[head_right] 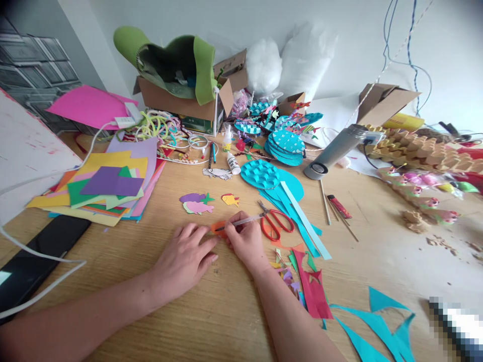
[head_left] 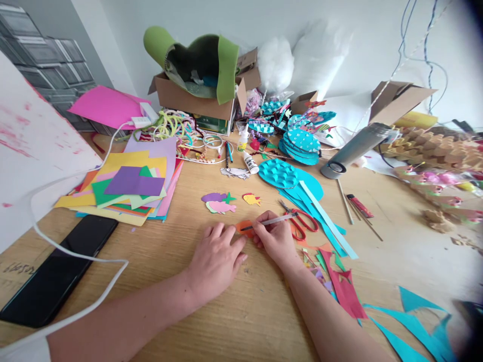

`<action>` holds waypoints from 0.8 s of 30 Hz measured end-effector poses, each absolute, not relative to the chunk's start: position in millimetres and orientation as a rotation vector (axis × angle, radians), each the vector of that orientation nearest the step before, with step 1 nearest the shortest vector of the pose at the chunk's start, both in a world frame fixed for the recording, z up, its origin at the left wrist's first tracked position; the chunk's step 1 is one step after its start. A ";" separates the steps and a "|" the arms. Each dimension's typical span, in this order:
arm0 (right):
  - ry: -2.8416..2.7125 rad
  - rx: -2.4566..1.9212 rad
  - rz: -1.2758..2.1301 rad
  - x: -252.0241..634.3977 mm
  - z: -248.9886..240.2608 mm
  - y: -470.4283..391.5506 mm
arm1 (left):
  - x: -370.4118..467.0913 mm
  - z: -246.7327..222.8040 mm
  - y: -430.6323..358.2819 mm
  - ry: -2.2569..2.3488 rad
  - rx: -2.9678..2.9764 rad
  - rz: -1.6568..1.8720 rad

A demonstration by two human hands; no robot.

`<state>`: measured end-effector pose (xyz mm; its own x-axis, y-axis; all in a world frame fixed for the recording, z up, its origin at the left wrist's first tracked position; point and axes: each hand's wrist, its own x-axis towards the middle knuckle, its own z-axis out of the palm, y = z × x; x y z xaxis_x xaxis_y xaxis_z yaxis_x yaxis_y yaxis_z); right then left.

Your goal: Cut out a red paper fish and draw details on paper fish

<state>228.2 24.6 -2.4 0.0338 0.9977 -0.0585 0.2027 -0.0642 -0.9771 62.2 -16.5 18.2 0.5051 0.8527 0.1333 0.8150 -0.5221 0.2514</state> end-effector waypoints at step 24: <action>-1.324 -1.402 1.145 227.5 -4.4 25.9 | 62.0 18.6 -16.8 1.444 2.581 0.327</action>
